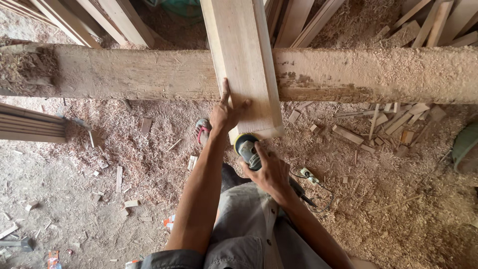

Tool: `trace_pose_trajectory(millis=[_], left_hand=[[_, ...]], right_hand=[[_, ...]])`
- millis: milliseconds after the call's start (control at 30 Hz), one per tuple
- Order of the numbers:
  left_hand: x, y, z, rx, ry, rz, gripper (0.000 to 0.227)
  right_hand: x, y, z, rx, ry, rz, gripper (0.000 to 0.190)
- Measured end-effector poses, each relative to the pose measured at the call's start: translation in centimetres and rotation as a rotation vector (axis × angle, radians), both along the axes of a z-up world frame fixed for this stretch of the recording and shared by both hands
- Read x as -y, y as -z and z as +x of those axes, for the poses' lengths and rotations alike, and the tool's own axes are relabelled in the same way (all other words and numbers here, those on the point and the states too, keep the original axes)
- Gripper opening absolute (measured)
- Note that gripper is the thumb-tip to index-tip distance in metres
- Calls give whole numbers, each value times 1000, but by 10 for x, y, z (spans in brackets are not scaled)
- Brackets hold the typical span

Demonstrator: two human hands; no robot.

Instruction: The person sands a recessed wooden panel using an electric sander, moving the tool along the inner edges and flat surfaces while holding the piece against a larger log.

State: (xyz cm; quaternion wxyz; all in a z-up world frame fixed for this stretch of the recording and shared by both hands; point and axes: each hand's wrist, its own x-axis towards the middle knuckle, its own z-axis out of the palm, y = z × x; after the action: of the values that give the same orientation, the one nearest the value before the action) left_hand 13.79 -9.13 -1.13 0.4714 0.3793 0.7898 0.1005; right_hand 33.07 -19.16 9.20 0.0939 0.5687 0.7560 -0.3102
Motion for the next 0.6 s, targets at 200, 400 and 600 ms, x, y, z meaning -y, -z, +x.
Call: trace_pose_trajectory(millis=[200,400,600], left_hand=[[0,-7,-1,-9,30,-78,120],[3,9,0,71,-47,76,122],[1,24,-2,-59,82,171,117]], right_hand=[[17,8,-27,-139,-150,88,81],[27,10,-18,-327,-163,251,81],[6,20,15,-124,-15,167,79]])
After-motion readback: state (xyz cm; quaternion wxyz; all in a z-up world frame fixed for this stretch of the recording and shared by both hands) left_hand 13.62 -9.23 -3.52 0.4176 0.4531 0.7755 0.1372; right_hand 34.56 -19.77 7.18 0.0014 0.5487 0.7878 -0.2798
